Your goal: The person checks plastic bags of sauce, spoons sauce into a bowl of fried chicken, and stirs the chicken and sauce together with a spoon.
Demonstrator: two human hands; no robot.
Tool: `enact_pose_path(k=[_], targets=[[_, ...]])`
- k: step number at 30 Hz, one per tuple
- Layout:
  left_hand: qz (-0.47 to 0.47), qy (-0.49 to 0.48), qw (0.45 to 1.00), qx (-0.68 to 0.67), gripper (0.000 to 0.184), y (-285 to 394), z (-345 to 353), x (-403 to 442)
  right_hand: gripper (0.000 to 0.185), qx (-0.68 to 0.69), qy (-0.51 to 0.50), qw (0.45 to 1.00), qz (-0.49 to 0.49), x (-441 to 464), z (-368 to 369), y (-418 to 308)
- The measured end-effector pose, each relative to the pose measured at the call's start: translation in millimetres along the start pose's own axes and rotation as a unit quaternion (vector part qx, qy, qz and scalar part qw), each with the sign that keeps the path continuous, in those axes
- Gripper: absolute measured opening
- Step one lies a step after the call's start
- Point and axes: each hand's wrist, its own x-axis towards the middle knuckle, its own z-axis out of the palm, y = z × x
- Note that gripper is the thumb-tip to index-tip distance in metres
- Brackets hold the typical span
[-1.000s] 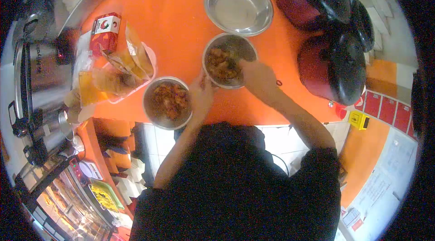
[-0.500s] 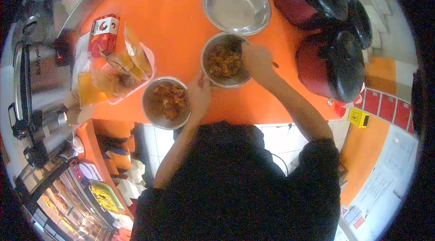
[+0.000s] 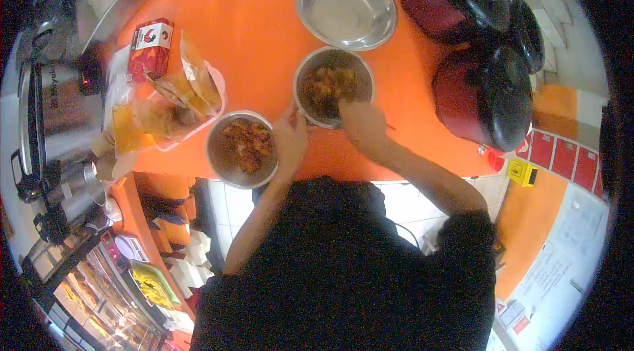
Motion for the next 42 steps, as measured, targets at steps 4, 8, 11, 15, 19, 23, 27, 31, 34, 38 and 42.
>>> enact_pose_path(k=[4,8,11,15,19,23,27,31,34,38,42], targets=[[0.016,-0.012,0.998,0.062,0.032,-15,-6,6,0.019,-0.020,0.058,0.997,0.045,19,-29,9],[0.005,-0.007,1.000,-0.018,0.030,13,-3,-3,0.017,-0.014,0.036,0.995,0.090,24,-52,23],[-0.005,-0.012,0.999,-0.043,0.030,20,-1,-5,0.016,0.010,0.064,0.997,0.047,41,-17,32],[-0.016,-0.017,0.999,0.022,0.031,26,-8,-4,0.014,0.047,0.034,0.998,0.026,40,-19,26],[-0.006,0.006,0.999,0.035,0.031,-3,-1,0,0.014,0.030,-0.007,0.999,0.017,2,-43,8],[-0.042,0.000,0.999,0.024,0.031,0,-3,-1,0.014,-0.016,-0.016,1.000,0.008,1,-6,-4],[-0.013,-0.004,1.000,-0.012,0.032,10,-3,-1,0.013,-0.037,0.012,0.998,0.048,20,-15,5],[-0.029,-0.019,0.999,-0.038,0.033,9,-3,-2,0.012,-0.026,0.083,0.995,0.054,16,-47,27],[0.002,-0.018,0.999,0.046,0.034,-7,-5,3,0.012,-0.016,0.074,0.997,0.023,47,-26,44],[0.009,0.000,1.000,-0.008,0.033,-5,-3,5,0.013,0.008,0.077,0.994,-0.081,58,-8,38],[-0.024,-0.011,0.999,0.020,0.033,23,-5,-4,0.011,0.003,0.024,0.998,-0.059,11,-35,13]])
